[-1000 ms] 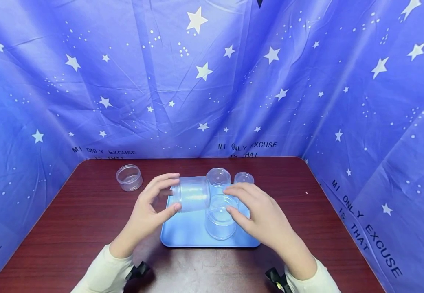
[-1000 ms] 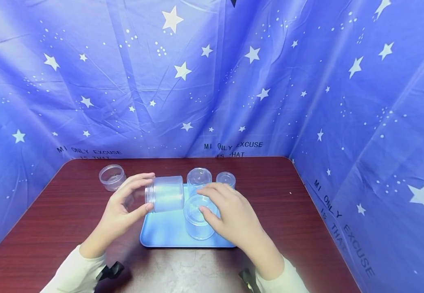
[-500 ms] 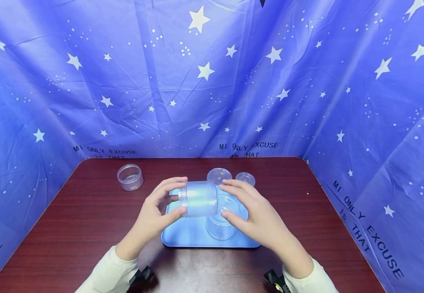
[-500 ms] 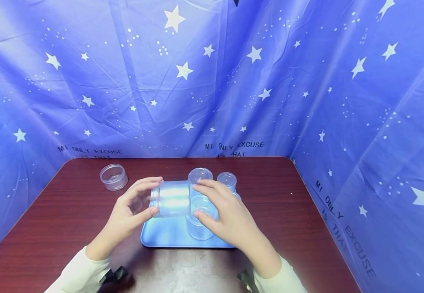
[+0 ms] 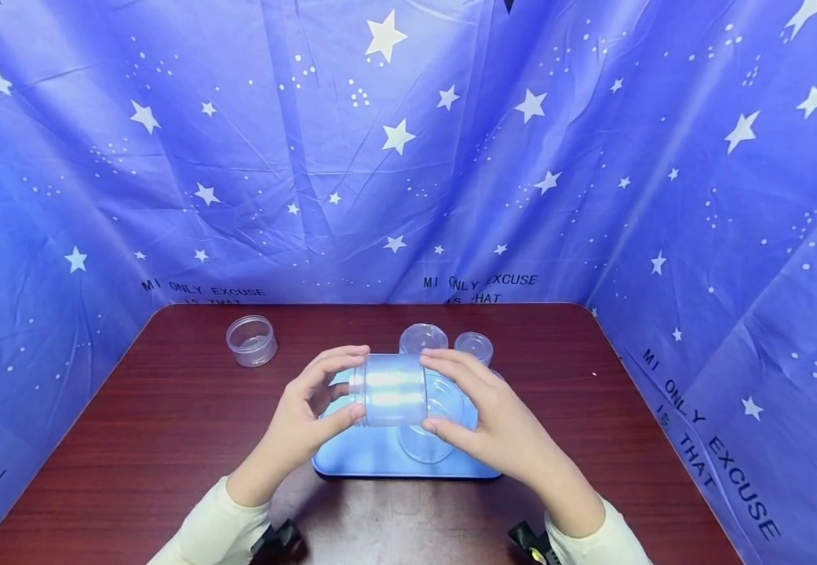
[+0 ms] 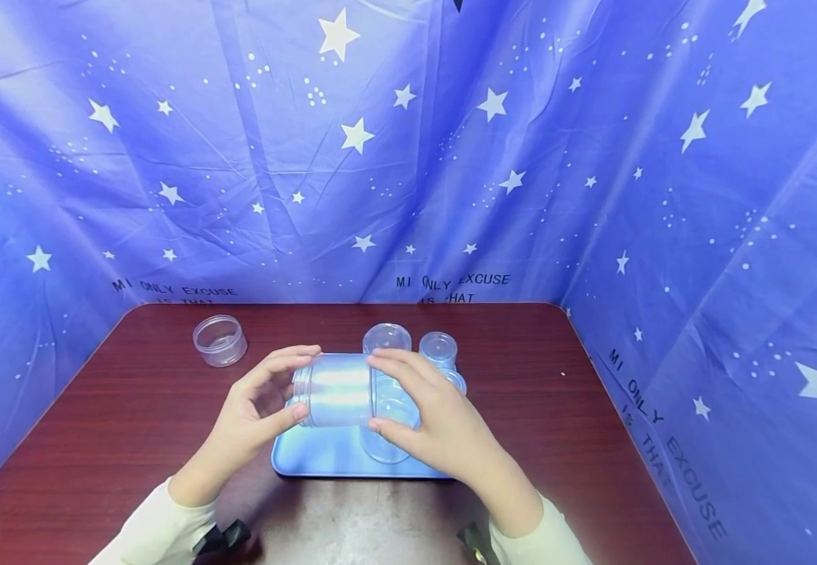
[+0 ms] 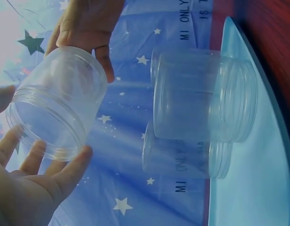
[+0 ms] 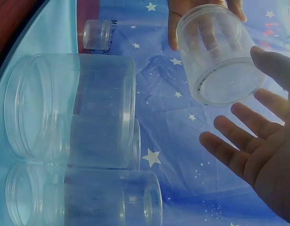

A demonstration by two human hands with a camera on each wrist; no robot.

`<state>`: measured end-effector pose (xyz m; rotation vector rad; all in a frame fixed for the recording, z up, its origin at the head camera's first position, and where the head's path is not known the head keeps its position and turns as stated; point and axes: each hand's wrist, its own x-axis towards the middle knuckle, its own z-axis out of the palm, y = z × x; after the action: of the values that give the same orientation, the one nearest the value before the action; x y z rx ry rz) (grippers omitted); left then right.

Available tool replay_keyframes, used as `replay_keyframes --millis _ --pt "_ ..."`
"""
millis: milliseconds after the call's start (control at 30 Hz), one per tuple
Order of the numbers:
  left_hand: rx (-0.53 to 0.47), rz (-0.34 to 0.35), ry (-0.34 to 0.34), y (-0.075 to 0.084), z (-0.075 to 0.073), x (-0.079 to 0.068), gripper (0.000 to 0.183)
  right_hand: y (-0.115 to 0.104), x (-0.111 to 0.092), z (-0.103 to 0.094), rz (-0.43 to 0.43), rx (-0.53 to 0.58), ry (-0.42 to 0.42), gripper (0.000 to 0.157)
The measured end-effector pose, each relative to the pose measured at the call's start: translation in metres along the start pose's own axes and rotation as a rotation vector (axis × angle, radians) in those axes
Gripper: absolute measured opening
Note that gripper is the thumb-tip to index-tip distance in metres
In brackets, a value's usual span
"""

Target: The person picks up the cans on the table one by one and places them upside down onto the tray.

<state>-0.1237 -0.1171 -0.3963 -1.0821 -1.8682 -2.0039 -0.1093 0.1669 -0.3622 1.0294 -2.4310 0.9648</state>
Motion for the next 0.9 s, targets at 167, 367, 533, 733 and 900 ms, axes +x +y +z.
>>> replay_keyframes --millis 167,367,533,733,900 --pt "-0.044 -0.001 -0.005 -0.0004 0.0001 -0.0003 0.054 -0.0003 0.0 0.0001 -0.006 0.022 -0.009 0.074" --pt "-0.09 0.0 -0.03 -0.0002 0.0005 -0.0008 0.052 -0.002 -0.0008 0.0001 -0.007 0.069 -0.023 0.078" --pt "-0.154 0.012 -0.045 -0.0012 0.0019 -0.0009 0.05 -0.0024 -0.0006 0.0012 -0.066 0.127 -0.013 0.078" --pt "-0.219 0.04 -0.063 -0.0039 0.0035 -0.0005 0.05 -0.0028 0.0 0.0006 -0.105 0.164 -0.009 0.078" --pt "-0.254 0.056 -0.078 -0.0055 0.0045 0.0 0.049 -0.0034 0.0001 0.0004 -0.14 0.232 0.001 0.078"
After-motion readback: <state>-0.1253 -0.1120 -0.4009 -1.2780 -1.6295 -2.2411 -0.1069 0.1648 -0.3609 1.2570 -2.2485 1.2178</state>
